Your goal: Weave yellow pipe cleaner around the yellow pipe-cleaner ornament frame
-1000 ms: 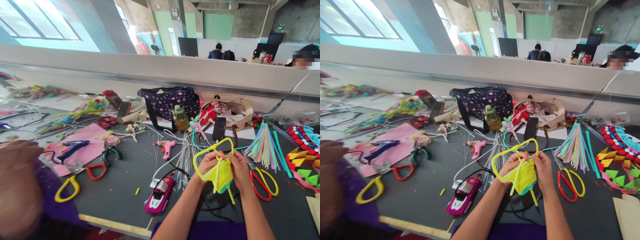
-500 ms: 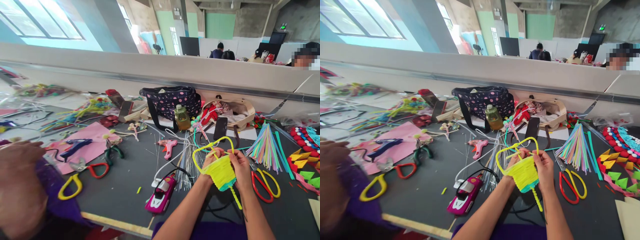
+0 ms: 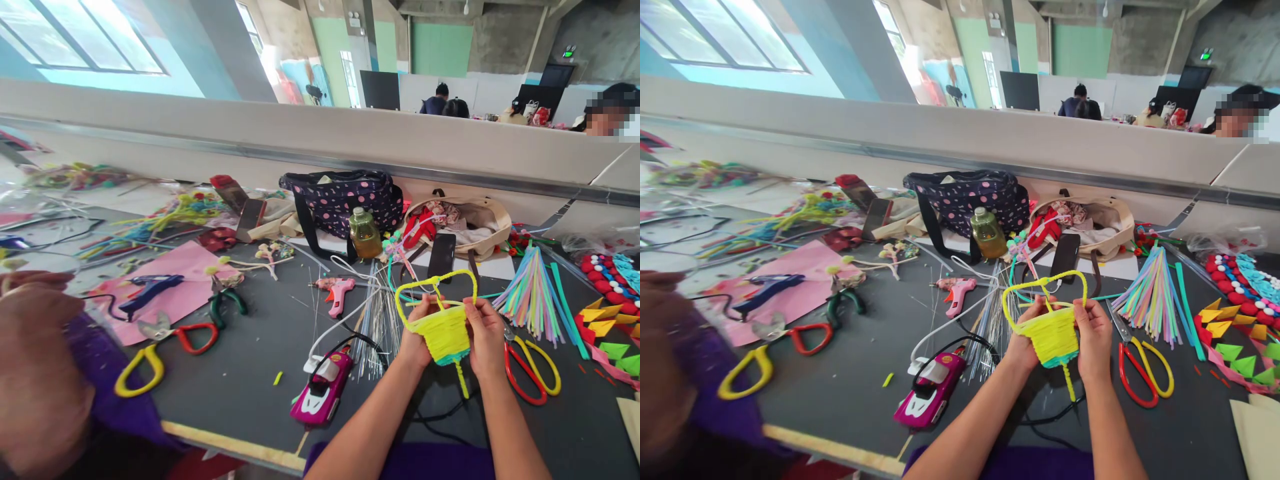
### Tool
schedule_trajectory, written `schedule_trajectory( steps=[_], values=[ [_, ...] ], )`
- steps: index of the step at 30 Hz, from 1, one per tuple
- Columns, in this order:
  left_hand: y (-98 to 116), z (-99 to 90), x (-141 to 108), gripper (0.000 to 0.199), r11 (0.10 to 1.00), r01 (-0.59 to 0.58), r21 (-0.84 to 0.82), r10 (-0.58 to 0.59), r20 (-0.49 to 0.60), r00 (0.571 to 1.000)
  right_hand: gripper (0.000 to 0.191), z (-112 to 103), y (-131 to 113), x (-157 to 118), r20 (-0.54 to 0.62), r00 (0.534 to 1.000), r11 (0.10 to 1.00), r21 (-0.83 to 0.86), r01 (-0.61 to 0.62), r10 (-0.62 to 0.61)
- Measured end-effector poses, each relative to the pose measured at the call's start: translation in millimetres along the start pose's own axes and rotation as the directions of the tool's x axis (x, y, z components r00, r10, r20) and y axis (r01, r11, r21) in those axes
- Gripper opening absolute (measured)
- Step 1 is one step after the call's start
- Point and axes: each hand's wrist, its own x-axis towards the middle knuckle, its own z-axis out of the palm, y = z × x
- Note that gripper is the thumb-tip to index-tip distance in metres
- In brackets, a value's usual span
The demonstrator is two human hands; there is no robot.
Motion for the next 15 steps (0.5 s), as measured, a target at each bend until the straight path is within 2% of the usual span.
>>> schedule_trajectory(
  steps=[4, 9, 12, 15],
  values=[
    [4.3, -0.7, 4.0, 0.024, 0.999, 0.000, -0.032, 0.000, 0.020, 1.000, 0.027, -3.5, 3.7, 2.9, -0.078, 0.993, 0.995, -0.062, 0.083, -0.087],
    [3.5, -1.2, 5.9, 0.025, 0.989, 0.146, -0.020, -0.145, 0.042, 0.989, 0.025, -5.9, 5.0, 5.2, -0.190, 0.950, 0.964, -0.143, 0.224, -0.249],
    [7.1, 0.0, 2.1, 0.032, 0.980, 0.198, -0.033, -0.192, 0.119, 0.974, 0.026, -6.1, 1.6, 5.7, -0.214, 0.936, 0.957, -0.140, 0.253, -0.279],
    [12.3, 4.6, -3.2, 0.034, 0.983, 0.179, -0.040, -0.171, 0.164, 0.972, 0.027, -4.4, -3.5, 3.8, -0.212, 0.933, 0.954, -0.133, 0.268, -0.291]
  ],
)
